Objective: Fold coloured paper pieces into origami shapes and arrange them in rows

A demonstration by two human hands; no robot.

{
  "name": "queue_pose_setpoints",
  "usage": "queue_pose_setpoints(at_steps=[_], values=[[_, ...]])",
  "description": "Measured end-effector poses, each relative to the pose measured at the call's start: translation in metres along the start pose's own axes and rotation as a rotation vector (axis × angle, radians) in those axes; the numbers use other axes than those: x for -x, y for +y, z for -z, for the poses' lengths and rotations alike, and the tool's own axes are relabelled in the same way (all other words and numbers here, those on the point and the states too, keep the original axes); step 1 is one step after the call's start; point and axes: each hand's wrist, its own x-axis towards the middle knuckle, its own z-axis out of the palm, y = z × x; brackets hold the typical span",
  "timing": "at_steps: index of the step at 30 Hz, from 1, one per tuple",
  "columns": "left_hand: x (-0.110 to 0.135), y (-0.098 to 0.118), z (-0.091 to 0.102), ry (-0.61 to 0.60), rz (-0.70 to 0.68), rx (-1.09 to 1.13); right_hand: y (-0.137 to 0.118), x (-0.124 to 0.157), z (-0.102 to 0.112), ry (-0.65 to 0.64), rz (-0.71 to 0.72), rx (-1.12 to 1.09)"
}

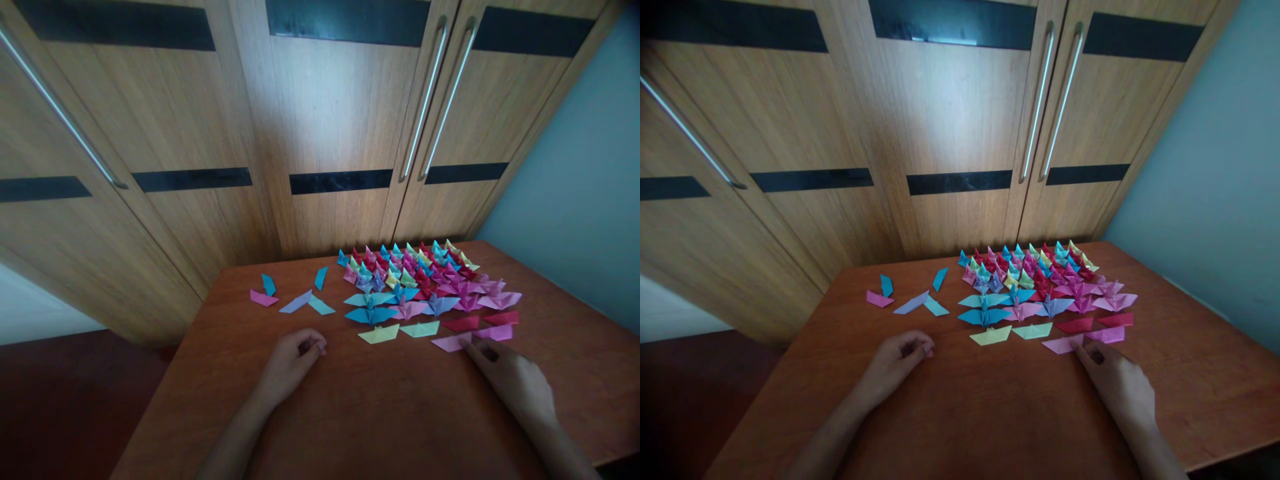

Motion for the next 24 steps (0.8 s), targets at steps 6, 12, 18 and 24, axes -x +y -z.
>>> queue_pose_setpoints(at_steps=[6,12,18,24], values=[[0.0001,0.0015,-0.0003,0.0,0.004,-0.001,0.0009,0.0,-0.0017,0.044,0.025,0.01],[0.0003,0.0028,0.0005,-0.013,0.006,-0.009,0.0003,0.0005,-0.0008,0.018,0.014,0.036],[-0.0001,0.001,-0.0009,-0.001,0.019,-0.004,-0.0016,0.0006,-0.0007,0.033,0.036,0.042],[-0.0004,0.0008,-0.0011,0.002,0.01,-0.01,-0.0014,0.0011,-0.0013,0.06,0.025,-0.012]])
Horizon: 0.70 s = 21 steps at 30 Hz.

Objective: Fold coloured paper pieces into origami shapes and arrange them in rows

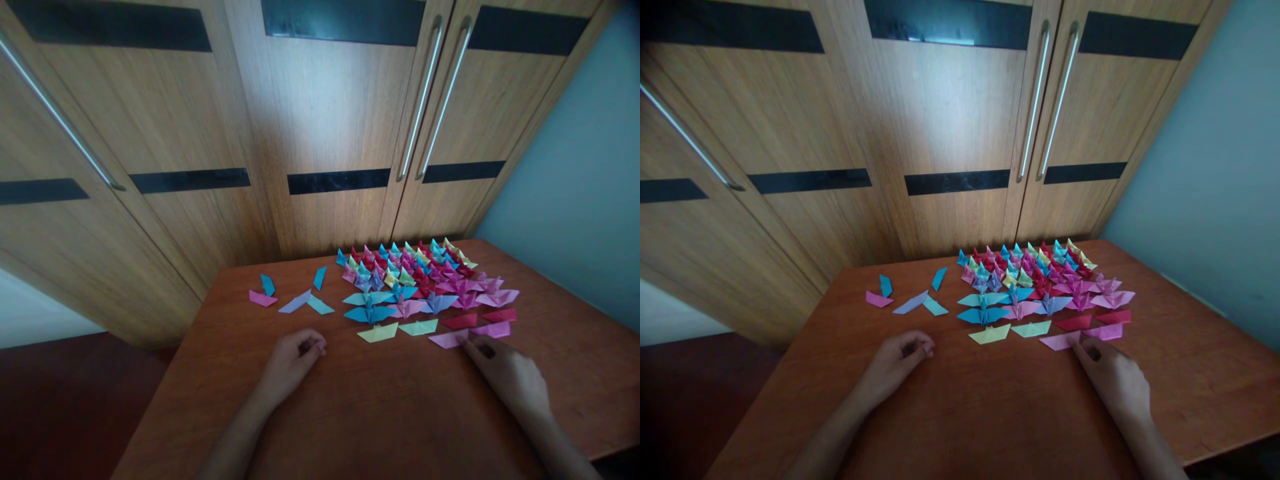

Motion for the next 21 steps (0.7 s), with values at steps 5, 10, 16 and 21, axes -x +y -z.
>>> queue_pose_setpoints(at_steps=[5,10,16,21], values=[[0.0,0.0,0.0,0.001,-0.003,-0.004,-0.012,0.006,-0.002,0.107,0.052,-0.246],[-0.001,-0.003,0.0,0.024,-0.009,0.01,-0.076,0.025,-0.007,-0.003,0.246,-0.599],[-0.005,-0.013,0.007,0.162,-0.015,0.015,-0.188,0.056,-0.019,-0.267,0.525,-0.792],[-0.007,-0.029,0.027,0.391,0.075,-0.268,-0.239,0.072,-0.045,-0.376,0.715,-0.716]])
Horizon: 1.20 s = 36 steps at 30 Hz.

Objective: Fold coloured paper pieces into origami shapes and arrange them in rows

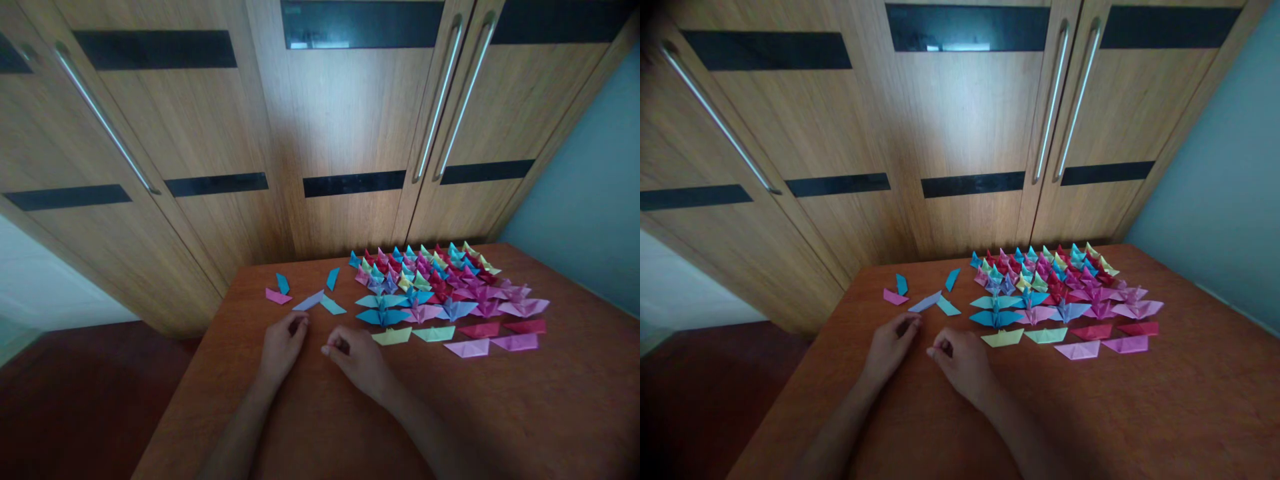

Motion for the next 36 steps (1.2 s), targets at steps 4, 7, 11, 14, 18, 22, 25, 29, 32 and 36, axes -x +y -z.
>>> queue_pose_setpoints(at_steps=[4,7,11,14,18,22,25,29,32,36], values=[[-0.01,-0.017,0.018,0.169,0.079,-0.358,0.011,0.003,-0.017,-0.005,-0.013,-0.001],[-0.018,-0.024,0.024,0.237,0.143,-0.503,0.016,0.008,-0.017,0.029,0.005,-0.05],[-0.032,-0.025,0.021,0.252,0.103,-0.623,0.016,0.011,-0.018,0.048,-0.006,-0.006],[-0.04,-0.023,0.016,0.241,0.044,-0.708,0.015,0.012,-0.02,0.03,-0.012,0.049],[-0.04,-0.02,0.015,0.202,-0.007,-0.801,0.015,0.013,-0.021,0.027,-0.02,0.043],[-0.032,-0.019,0.02,0.148,-0.035,-0.808,0.014,0.011,-0.018,0.044,-0.021,0.001],[-0.028,-0.026,0.03,0.15,0.038,-0.713,0.014,0.01,-0.016,0.035,-0.01,-0.033],[-0.03,-0.034,0.037,0.304,0.003,-0.442,0.015,0.01,-0.016,0.056,-0.011,-0.077],[-0.028,-0.025,0.028,0.374,-0.043,-0.131,0.016,0.008,-0.017,0.091,-0.024,-0.133],[-0.014,0.008,0.001,0.194,0.091,0.395,0.017,0.005,-0.016,0.135,-0.09,-0.234]])
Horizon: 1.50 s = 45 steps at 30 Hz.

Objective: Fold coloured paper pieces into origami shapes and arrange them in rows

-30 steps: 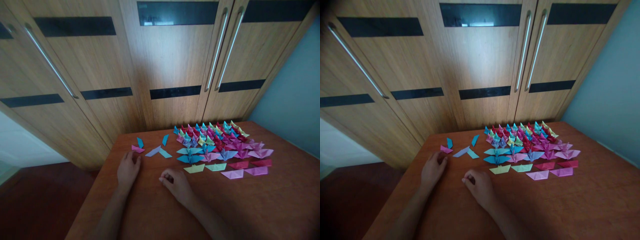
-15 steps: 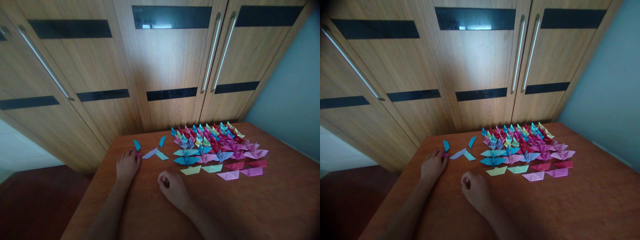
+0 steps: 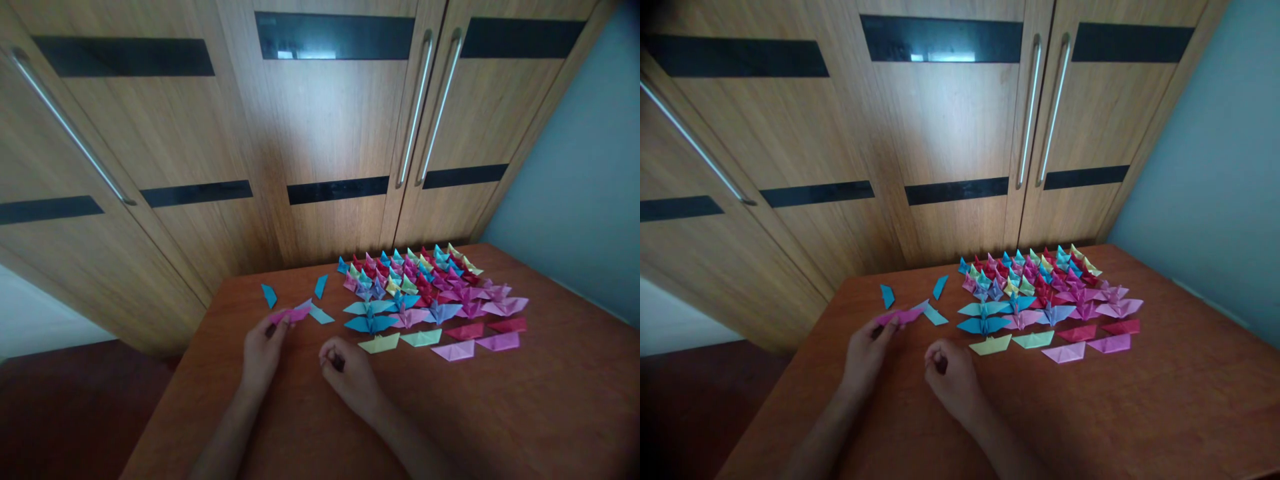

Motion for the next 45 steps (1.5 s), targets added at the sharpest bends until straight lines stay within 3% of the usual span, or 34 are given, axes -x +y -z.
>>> queue_pose_setpoints(at_steps=[4,9,16,20,28,33,38,41,45], values=[[0.022,0.016,-0.024,-0.172,0.156,0.318,0.001,-0.005,0.003,0.059,-0.055,-0.116],[0.031,0.022,-0.03,-0.247,0.244,0.558,-0.003,-0.006,0.007,0.076,-0.095,-0.312],[0.035,0.029,-0.03,-0.433,0.222,0.398,-0.011,-0.002,0.013,0.17,-0.01,-0.187],[0.037,0.032,-0.032,-0.482,0.186,0.379,-0.012,-0.003,0.017,0.139,0.029,-0.179],[0.033,0.029,-0.029,-0.474,0.184,0.388,-0.017,-0.005,0.02,0.087,0.074,-0.254],[0.032,0.025,-0.029,-0.457,0.213,0.389,-0.012,-0.005,0.027,0.175,-0.011,-0.125],[0.034,0.026,-0.029,-0.504,0.23,0.45,-0.011,0.001,0.034,0.21,0.005,-0.134],[0.031,0.026,-0.023,-0.506,0.267,0.487,-0.01,0.012,0.048,0.297,-0.04,-0.153],[0.026,0.025,-0.018,-0.448,0.285,0.439,0.004,0.036,0.084,0.376,-0.141,-0.027]])
